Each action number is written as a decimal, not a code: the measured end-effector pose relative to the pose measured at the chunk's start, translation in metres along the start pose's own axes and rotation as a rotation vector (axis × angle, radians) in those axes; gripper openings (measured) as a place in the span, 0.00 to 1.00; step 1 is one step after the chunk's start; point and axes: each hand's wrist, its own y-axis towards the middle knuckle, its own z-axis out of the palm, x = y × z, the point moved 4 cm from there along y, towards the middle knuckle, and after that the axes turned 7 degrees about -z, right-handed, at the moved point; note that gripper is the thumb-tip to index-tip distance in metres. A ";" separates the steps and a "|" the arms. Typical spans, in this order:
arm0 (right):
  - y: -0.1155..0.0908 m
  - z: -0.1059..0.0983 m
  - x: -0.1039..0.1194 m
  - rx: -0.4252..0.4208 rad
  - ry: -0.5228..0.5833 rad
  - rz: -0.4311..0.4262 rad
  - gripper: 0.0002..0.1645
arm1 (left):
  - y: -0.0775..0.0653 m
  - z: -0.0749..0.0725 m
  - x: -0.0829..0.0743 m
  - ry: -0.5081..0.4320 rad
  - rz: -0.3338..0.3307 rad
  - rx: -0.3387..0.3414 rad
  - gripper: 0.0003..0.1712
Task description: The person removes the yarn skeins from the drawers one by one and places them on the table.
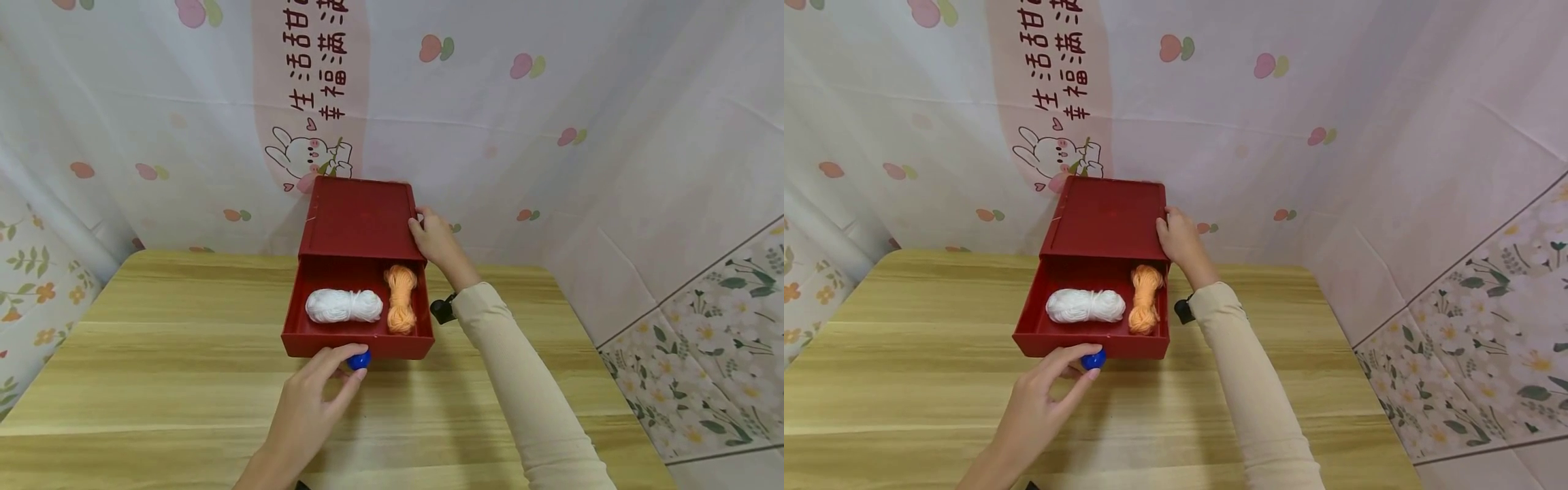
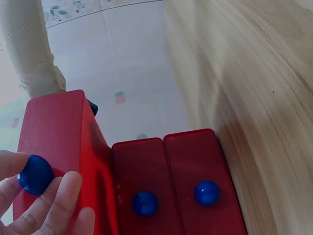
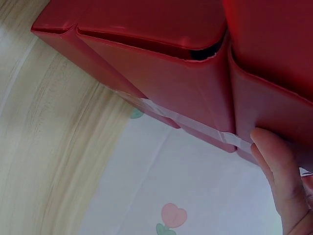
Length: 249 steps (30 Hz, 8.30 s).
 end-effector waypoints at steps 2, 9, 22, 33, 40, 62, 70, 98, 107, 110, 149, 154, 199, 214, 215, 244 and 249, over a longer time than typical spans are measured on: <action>0.000 0.000 0.000 -0.001 0.001 0.001 0.30 | -0.001 -0.001 0.000 0.004 -0.016 0.014 0.18; 0.001 0.001 -0.001 -0.002 -0.002 -0.002 0.30 | -0.003 -0.007 -0.002 0.054 -0.031 0.092 0.20; 0.000 0.001 0.000 0.010 0.007 0.021 0.30 | 0.019 -0.044 -0.018 0.126 0.055 0.269 0.21; 0.001 0.000 0.002 0.000 -0.004 0.004 0.30 | 0.060 -0.081 -0.045 0.157 0.198 0.199 0.19; 0.001 0.000 0.001 0.001 0.019 0.010 0.30 | 0.090 -0.089 -0.061 0.241 0.292 0.249 0.14; -0.002 0.002 0.002 -0.004 0.008 -0.009 0.29 | 0.116 -0.047 -0.015 0.457 0.092 0.676 0.21; -0.002 0.003 0.001 0.008 0.005 -0.006 0.30 | 0.115 -0.036 -0.008 0.505 0.128 0.685 0.21; -0.001 0.002 0.000 -0.023 0.049 0.010 0.30 | 0.121 -0.041 -0.008 0.373 0.154 0.511 0.17; -0.002 0.002 -0.001 -0.013 0.050 0.021 0.30 | 0.115 -0.071 -0.016 0.264 0.160 0.319 0.17; -0.002 0.001 -0.002 -0.016 0.049 0.020 0.30 | 0.114 -0.084 -0.015 0.245 0.145 0.252 0.17; -0.001 0.003 -0.002 -0.025 0.054 0.027 0.30 | 0.061 -0.068 0.149 0.157 -0.496 0.226 0.20; 0.000 0.003 -0.004 -0.031 0.057 0.025 0.30 | 0.056 -0.056 0.161 0.144 -0.562 0.272 0.20; -0.001 0.002 -0.002 -0.041 0.072 0.016 0.30 | 0.061 -0.078 0.133 0.271 -0.449 0.365 0.22; -0.001 0.003 -0.004 -0.041 0.082 0.026 0.30 | 0.084 -0.108 0.024 0.249 -0.235 0.247 0.21; -0.001 0.003 -0.004 -0.044 0.085 0.025 0.30 | 0.083 -0.109 0.017 0.248 -0.225 0.243 0.20; -0.002 0.004 -0.004 -0.049 0.099 0.013 0.30 | 0.088 -0.008 -0.042 0.213 -0.134 0.454 0.20; -0.002 0.004 -0.003 -0.054 0.083 0.009 0.30 | 0.090 0.007 -0.040 0.247 -0.178 0.509 0.22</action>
